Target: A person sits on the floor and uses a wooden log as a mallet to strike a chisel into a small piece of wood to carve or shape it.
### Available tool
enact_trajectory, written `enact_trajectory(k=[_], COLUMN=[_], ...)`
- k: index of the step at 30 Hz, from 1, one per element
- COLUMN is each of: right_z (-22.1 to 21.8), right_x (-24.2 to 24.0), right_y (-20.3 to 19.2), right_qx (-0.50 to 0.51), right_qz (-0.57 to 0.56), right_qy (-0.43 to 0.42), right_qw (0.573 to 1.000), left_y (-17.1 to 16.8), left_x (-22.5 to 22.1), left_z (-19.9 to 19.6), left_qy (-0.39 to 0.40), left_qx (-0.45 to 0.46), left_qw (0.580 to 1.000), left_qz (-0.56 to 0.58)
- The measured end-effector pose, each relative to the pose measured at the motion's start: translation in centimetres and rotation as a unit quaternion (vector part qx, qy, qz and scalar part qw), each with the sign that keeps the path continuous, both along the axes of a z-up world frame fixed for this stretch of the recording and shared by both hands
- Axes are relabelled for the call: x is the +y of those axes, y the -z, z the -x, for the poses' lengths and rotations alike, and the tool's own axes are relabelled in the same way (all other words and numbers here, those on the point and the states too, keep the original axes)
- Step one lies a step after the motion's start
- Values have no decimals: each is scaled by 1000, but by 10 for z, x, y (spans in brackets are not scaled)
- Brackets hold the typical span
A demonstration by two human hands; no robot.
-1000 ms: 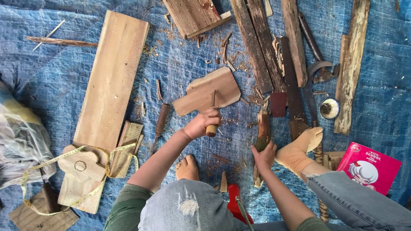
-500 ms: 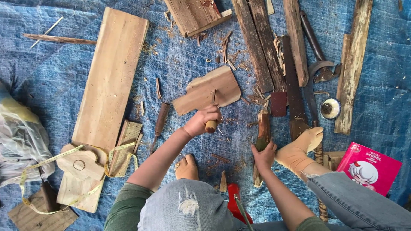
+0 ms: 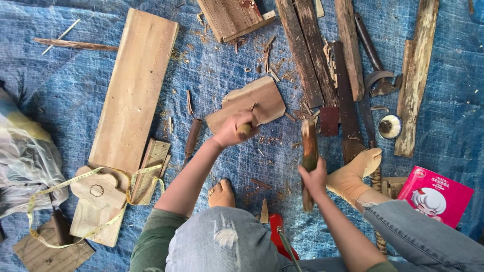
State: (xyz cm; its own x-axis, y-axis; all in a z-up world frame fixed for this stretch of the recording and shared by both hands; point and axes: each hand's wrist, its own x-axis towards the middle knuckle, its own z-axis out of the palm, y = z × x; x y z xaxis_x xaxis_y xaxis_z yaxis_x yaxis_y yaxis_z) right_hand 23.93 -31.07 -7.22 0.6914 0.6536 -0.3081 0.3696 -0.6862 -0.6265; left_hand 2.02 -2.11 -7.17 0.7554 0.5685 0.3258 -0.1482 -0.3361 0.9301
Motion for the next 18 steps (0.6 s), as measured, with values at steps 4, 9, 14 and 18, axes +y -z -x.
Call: enact_trajectory(k=[4, 9, 14, 18], right_z=[4, 30, 31, 6], right_x=[51, 106, 114, 116], right_y=[-44, -159, -193, -153], right_qx=[88, -1, -145, -154], right_qz=[-130, -107, -282, -107], right_qy=[-56, -208, -355, -455], right_qw=[986, 972, 880, 870], left_y=[-23, -17, -37, 48], left_x=[8, 7, 8, 19], left_z=[2, -1, -6, -16], left_qy=[-21, -13, 22, 38], left_qx=[-4, 14, 10, -5], left_qw=[1000, 1000, 1000, 999], left_qz=[-12, -7, -2, 23])
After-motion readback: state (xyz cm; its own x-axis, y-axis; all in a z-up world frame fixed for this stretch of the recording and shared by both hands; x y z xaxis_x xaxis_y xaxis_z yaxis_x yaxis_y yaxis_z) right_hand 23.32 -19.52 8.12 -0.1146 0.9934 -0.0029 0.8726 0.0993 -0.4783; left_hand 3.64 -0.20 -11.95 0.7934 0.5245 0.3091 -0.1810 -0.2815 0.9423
